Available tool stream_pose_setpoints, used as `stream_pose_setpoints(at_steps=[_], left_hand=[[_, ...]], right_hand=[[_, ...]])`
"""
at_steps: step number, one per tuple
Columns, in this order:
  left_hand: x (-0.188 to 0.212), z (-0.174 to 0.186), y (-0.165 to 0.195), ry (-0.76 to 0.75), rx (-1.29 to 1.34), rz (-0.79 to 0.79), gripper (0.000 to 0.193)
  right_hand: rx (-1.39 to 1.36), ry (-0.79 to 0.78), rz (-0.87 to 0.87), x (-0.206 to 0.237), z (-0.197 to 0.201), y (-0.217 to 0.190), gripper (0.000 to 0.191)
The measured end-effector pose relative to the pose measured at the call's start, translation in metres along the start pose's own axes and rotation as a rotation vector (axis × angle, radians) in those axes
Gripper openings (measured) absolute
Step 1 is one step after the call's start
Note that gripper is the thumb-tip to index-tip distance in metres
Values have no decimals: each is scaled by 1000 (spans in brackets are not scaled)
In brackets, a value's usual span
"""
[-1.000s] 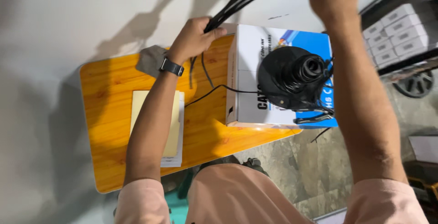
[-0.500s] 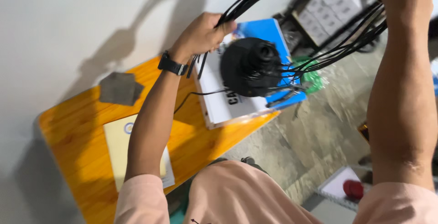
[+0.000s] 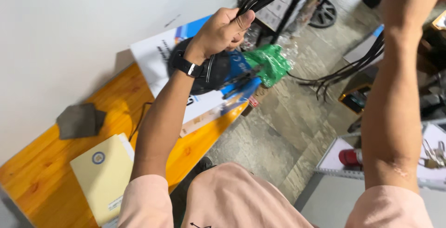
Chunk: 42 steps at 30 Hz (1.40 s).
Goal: The person unplugs and gathers cables at a desk, then arranges product boxes on a storage shelf. They spray liquid on the desk and wipe it with a cloth, coil a blue cable, place a black rubber part on a box, and wipe the desk surface again with a notebook.
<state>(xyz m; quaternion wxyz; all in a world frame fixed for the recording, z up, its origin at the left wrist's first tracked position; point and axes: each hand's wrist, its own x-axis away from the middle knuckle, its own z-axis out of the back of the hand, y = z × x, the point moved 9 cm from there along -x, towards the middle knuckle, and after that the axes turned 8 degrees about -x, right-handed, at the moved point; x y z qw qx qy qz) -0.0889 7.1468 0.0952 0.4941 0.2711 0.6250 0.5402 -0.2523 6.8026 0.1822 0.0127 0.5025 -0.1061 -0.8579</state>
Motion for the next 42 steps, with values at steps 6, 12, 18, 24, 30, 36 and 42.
stream_pose_setpoints(at_steps=[6,12,18,24,30,36,42], left_hand=[[-36,-98,-17,-184,377,10,51],[-76,-195,-43,-201,280,125,45],[-86,-274,-61,-295,339,215,41],[-100,-289,-40,-200,443,79,38],[-113,-259,-9,15,168,-186,45],[-102,-265,-43,-82,-866,-236,43],[-78,-228,-104,-265,-855,145,48]], right_hand=[[-215,-189,-298,109,-11,42,18],[-818,-142,-477,159,13,-24,97],[-1284,-225,-889,222,-25,-56,27],[-1213,-256,-900,291,-63,-88,10],[-1079,-735,-924,303,-74,-127,18],[-924,-984,-353,273,-58,-174,30],[-812,-948,-194,226,-28,-154,26]])
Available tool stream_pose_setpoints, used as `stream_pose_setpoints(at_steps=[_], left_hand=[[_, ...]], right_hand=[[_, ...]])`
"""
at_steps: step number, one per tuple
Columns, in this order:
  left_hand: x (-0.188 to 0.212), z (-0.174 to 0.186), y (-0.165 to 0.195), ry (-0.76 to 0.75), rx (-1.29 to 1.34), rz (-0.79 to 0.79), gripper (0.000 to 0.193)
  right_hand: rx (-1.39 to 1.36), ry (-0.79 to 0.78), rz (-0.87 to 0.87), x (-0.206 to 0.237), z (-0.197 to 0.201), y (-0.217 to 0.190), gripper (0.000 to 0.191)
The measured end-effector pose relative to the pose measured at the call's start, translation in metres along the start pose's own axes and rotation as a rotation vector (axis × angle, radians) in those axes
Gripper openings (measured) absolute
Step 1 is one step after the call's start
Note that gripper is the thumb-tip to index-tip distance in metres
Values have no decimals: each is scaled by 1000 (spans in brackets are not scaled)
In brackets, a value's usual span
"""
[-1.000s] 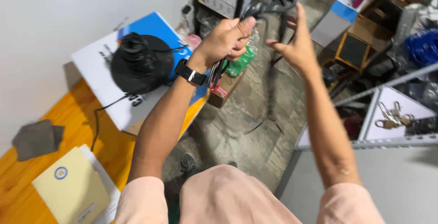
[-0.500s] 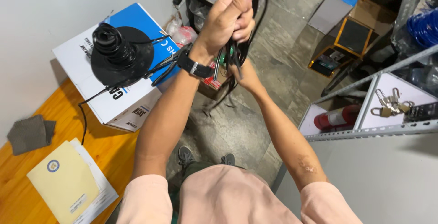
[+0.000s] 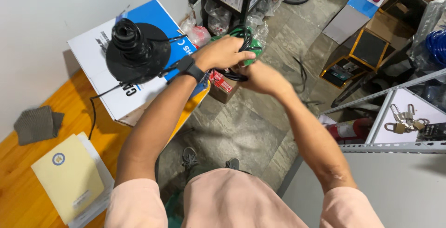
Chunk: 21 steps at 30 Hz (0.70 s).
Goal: The person unplugs and gathers cables at a desk, then arranges product boxes on a storage shelf. They spray liquid on the desk and wipe it with a cloth, coil a blue cable, place a black rubber part on a box, and wipe the desk surface again with a notebook.
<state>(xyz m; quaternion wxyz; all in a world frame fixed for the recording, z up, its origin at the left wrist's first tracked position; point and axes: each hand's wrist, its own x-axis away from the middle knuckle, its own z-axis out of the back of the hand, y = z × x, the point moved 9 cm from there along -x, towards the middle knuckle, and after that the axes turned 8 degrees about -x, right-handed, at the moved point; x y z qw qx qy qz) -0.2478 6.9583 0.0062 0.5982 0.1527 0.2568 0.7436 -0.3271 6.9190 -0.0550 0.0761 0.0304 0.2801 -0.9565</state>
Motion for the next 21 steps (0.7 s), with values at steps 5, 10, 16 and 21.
stream_pose_setpoints(at_steps=[5,10,16,21], left_hand=[[15,22,-13,121,-106,61,61],[29,12,-19,-139,84,72,48],[51,-3,-43,-412,594,148,22],[66,7,-40,-480,979,22,16]], right_hand=[[98,123,-102,-14,63,-24,23],[-31,218,1,-29,93,-62,24],[-91,152,-176,-38,85,-37,31],[-168,295,-277,-21,93,18,28]])
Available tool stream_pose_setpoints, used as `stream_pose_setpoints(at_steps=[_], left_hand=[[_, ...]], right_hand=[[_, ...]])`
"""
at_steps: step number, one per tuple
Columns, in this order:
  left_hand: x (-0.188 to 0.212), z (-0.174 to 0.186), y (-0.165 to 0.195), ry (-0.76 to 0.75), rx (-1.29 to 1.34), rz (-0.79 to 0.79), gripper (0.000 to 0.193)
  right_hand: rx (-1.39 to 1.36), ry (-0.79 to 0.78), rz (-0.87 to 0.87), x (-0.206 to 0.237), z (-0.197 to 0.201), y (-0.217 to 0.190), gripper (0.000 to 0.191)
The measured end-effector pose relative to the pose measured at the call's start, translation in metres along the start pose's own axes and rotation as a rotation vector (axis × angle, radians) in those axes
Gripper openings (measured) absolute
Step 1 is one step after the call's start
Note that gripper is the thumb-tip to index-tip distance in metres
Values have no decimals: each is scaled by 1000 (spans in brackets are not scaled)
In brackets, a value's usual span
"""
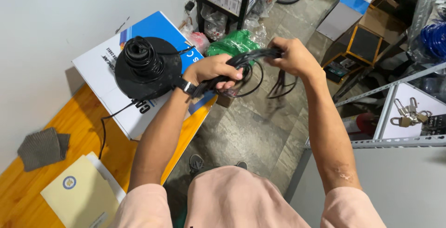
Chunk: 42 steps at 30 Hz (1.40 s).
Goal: The person unplugs and gathers cables at a desk, then arranges product boxes on a storage shelf. They spray liquid on the desk and wipe it with a cloth, coil a blue cable, place a black rubber part on a box, and wipe the desk surface again with a notebook.
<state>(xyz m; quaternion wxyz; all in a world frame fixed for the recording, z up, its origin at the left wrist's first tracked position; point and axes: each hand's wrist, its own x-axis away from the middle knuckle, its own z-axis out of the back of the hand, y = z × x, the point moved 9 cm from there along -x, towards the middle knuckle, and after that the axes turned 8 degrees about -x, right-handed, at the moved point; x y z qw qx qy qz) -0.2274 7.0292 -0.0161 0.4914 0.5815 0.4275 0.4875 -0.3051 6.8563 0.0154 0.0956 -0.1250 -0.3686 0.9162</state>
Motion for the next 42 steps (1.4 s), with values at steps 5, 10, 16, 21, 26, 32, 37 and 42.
stream_pose_setpoints(at_steps=[5,10,16,21,26,32,37,42], left_hand=[[20,-11,44,-33,463,-343,13],[0,-18,79,88,486,-512,13],[-50,-9,72,496,178,-543,18],[-63,-13,57,831,-751,-513,23],[-73,6,8,891,-1000,-99,49],[-26,21,-20,962,-860,-50,58],[17,-6,-51,694,-262,56,50],[49,-42,-59,543,-223,222,26]], right_hand=[[-42,331,-189,10,13,97,26],[-339,459,46,13,-29,146,14],[-161,89,45,25,-116,123,31],[87,-241,-158,47,-136,76,38],[97,-335,263,56,-109,-9,45],[472,-264,608,50,-88,-60,24],[327,-90,496,18,-68,-75,77],[-90,-285,898,18,-103,-113,91]])
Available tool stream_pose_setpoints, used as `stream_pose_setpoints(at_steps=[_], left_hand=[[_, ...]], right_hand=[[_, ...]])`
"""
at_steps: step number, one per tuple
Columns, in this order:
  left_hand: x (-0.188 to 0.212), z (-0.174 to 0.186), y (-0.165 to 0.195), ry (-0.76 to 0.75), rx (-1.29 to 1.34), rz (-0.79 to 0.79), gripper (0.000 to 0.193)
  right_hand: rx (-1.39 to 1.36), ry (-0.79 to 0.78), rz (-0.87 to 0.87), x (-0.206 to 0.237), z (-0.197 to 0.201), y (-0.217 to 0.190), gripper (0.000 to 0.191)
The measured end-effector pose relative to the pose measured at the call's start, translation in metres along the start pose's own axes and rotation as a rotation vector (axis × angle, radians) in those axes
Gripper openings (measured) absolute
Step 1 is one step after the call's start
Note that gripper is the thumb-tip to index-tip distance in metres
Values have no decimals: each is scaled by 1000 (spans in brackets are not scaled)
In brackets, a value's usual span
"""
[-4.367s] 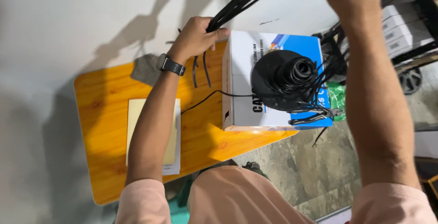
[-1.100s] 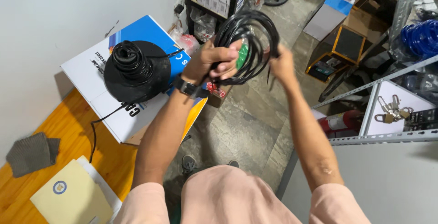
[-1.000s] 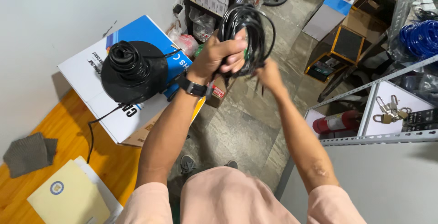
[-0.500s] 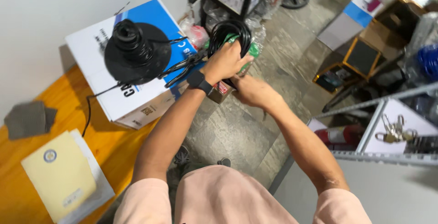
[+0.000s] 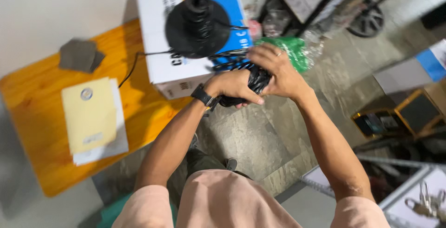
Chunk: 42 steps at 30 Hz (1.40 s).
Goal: The person unplugs and gathers cables at a desk, then arranges product boxes on a storage shelf. They spray liquid on the desk and wipe it with a cloth, coil a blue cable, place a black rubber part on a box, and wipe the desk surface again with a notebook.
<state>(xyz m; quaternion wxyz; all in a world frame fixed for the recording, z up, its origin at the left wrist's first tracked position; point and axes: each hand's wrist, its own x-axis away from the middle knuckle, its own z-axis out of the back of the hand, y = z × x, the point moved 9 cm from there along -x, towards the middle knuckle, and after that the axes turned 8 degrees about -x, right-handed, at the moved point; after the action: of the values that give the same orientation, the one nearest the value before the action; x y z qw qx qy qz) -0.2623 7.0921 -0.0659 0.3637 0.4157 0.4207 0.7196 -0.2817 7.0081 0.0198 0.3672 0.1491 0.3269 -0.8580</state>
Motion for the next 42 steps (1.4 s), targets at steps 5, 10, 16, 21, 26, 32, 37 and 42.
stream_pose_setpoints(at_steps=[5,10,16,21,26,32,37,42], left_hand=[[20,15,-18,-55,40,-16,17],[44,51,-56,54,156,-36,20],[95,129,-63,514,-324,-130,31],[160,185,-98,794,-443,20,27],[236,246,-163,1070,-310,-44,37],[303,308,-292,1311,228,-96,26],[301,328,-415,1265,443,94,22],[284,332,-521,1228,308,379,26]], right_hand=[[-500,-91,-88,-11,-60,22,70],[-405,-70,-339,-26,-102,60,51],[-430,33,-462,-81,-134,82,42],[-406,-28,-483,-146,-185,85,48],[-840,113,-157,-228,-248,65,91],[-767,263,-487,-259,-379,75,94],[-751,222,-768,-271,-493,92,66],[-582,238,-814,-275,-533,101,58]])
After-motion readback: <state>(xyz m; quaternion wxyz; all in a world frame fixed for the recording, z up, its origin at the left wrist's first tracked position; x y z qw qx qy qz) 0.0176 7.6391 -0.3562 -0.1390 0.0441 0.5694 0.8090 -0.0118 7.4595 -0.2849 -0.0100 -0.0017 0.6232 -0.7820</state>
